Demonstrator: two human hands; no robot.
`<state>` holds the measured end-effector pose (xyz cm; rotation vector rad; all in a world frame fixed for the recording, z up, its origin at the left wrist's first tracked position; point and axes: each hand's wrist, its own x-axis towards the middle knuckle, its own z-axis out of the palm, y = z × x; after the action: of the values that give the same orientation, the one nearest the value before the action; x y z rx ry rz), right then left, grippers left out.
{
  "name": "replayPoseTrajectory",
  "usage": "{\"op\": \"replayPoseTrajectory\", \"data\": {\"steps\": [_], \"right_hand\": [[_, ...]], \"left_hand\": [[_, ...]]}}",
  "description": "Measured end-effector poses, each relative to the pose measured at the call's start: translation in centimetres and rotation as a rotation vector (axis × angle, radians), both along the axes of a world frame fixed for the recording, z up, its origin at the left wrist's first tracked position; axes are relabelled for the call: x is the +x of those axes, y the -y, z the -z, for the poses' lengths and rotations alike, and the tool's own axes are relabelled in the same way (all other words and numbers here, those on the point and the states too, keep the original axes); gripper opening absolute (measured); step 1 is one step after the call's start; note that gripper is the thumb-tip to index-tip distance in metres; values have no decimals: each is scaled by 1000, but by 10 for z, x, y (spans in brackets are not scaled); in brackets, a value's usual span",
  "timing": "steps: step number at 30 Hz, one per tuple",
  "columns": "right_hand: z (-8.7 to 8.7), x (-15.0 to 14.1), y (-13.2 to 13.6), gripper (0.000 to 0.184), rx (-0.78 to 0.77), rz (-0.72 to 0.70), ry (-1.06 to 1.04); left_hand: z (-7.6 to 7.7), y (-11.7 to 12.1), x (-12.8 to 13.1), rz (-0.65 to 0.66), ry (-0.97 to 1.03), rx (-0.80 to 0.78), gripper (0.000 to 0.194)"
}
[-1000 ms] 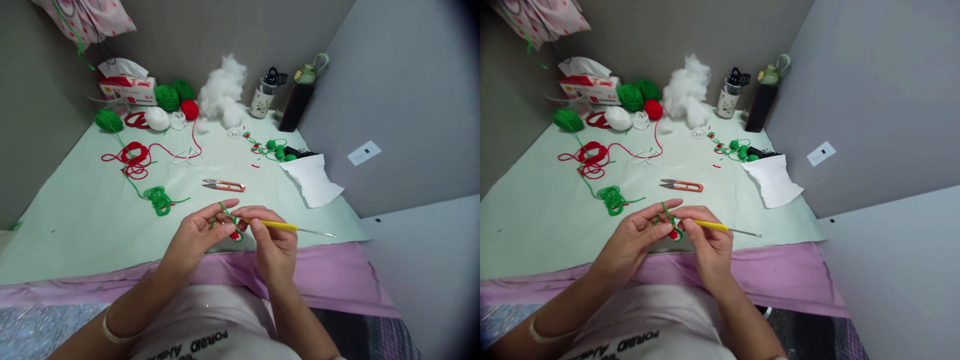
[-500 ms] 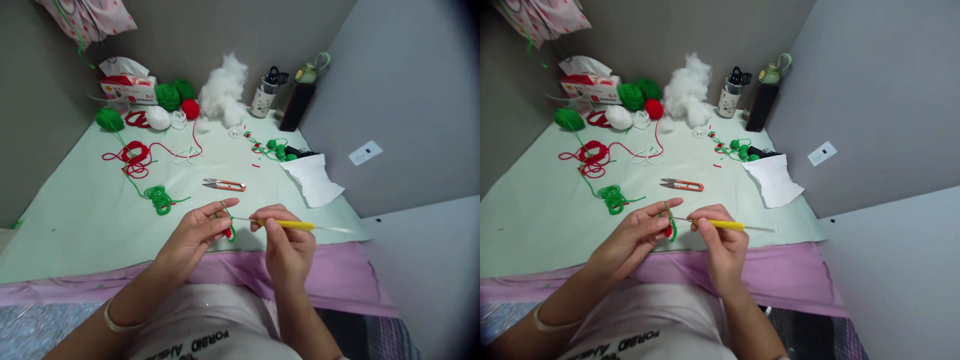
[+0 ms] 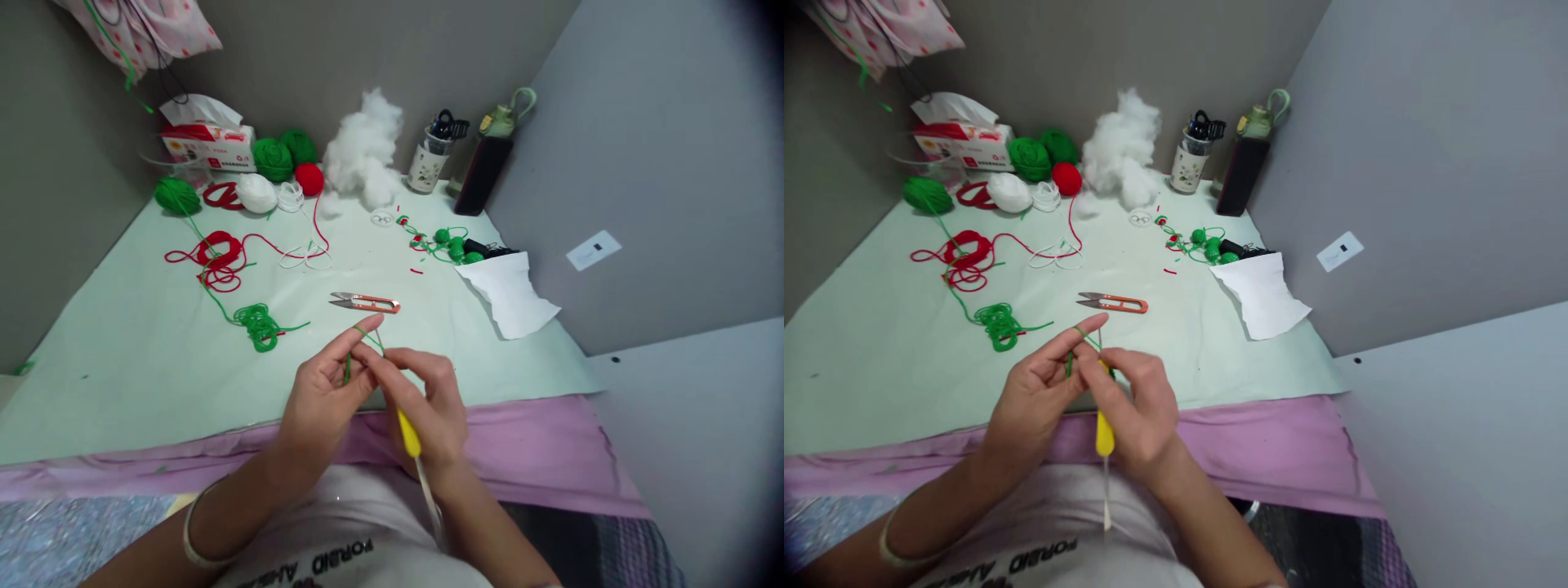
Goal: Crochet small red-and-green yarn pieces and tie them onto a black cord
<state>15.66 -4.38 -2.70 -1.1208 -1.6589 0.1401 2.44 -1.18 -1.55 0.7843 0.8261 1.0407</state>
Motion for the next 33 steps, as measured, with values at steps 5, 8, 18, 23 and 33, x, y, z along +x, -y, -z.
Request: {"op": "replayPoseTrajectory", "data": {"steps": [5,8,18,23,33], "right_hand": [[5,-1,-1,41,38,31,-81],[-4,6,-6,27,-59,-25,-415],[-12,10,-8,19,-292,-172,-694],[5,0,2,38,60,46,22],[-4,5,-3,30,-51,-68,-361]], "left_hand": [[-4,-3,-3,150,177,-197,50],[-6,-10,-11,188,201,-223,46],[-8,-6,-11,117,-6,-21,47],[-5,6,1,22,-28,16,61],[-8,-8,-13,244,233,-218,45]]}}
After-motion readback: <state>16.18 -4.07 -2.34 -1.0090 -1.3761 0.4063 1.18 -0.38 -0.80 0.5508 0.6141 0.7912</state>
